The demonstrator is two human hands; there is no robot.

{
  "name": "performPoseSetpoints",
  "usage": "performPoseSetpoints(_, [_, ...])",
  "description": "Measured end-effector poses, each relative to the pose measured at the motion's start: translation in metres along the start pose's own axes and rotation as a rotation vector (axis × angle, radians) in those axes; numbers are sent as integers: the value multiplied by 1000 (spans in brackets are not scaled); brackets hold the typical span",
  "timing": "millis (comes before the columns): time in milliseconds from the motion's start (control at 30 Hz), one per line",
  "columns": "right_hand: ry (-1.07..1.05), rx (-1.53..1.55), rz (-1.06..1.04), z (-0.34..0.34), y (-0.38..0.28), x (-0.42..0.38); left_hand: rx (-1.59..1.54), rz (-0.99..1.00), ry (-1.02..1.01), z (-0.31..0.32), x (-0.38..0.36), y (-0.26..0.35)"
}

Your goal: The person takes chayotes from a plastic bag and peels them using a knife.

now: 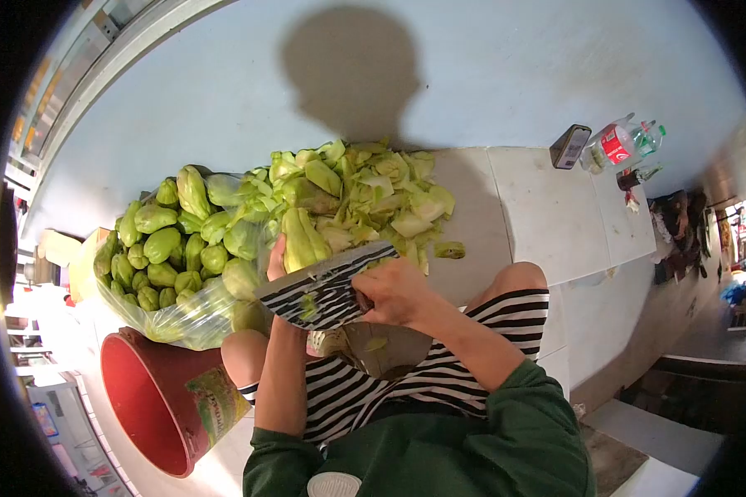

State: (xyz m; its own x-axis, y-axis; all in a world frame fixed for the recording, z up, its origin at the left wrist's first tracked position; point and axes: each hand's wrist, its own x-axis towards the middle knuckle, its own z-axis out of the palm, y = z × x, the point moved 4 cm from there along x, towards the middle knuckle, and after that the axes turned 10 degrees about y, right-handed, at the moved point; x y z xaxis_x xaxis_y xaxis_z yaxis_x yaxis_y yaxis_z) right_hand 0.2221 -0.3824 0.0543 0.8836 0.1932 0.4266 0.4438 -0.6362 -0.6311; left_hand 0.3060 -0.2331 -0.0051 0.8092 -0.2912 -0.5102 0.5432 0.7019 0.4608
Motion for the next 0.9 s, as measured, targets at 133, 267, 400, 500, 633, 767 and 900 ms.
performPoseSetpoints(133, [12,-48,177,15,37,-5,55,47,31,4,-12,0])
performPoseSetpoints(267, [-100,-113,209,5,22,-2,55,39,0,4,-7,4])
performPoseSetpoints(400, [46,-77,162,8,30,2,75,-23,-24,-4,-6,-9])
performPoseSetpoints(500, [78,-78,251,2,35,2,133,29,42,2,-11,-8])
performPoseSetpoints(633, [-45,-56,58,-6,2,1,12,-40,-65,-6,4,-5])
performPoseSetpoints(767, [54,-97,204,8,33,-1,99,54,81,3,-14,-7])
performPoseSetpoints(900, [94,-144,215,-3,34,6,52,32,74,15,-17,-9])
